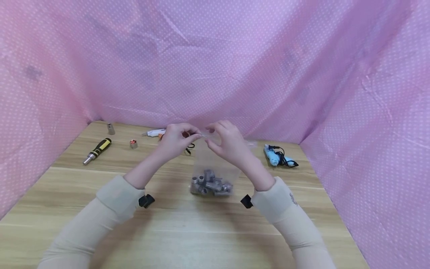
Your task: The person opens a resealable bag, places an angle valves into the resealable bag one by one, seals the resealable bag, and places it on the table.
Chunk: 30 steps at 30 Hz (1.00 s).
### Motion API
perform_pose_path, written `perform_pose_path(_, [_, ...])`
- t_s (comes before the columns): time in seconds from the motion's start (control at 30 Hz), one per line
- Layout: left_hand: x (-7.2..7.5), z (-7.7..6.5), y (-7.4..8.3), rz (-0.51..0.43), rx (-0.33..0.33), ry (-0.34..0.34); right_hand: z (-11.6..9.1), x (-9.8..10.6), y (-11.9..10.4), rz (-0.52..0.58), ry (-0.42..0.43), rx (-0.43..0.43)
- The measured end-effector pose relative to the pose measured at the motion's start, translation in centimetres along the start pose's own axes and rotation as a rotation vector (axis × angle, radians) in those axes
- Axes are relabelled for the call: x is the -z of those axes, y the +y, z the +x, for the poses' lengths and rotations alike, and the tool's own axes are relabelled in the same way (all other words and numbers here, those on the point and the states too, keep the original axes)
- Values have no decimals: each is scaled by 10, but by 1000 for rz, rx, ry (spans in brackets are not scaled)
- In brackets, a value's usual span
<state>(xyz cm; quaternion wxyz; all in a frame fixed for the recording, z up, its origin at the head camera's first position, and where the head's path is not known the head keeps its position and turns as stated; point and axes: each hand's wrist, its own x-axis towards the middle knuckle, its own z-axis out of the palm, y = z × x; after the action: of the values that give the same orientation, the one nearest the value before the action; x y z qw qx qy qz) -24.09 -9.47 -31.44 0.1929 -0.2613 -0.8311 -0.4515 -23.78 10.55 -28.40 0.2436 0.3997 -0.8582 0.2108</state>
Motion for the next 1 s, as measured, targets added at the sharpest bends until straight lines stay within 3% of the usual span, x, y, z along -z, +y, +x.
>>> perform_pose_path(0.23, [-2, -4, 0, -24, 22, 1, 9, -13, 1, -22, -26, -60])
perform_pose_path(0.47, [-3, -5, -4, 32, -15, 107, 13, -13, 0, 28, 2, -38])
perform_pose_path(0.77, [-3, -7, -1, 50, 32, 120, 18, -14, -4, -13, -39, -25])
perform_pose_path(1.0, [-2, -9, 3, 60, 0, 102, 19, -14, -6, -75, -42, -20])
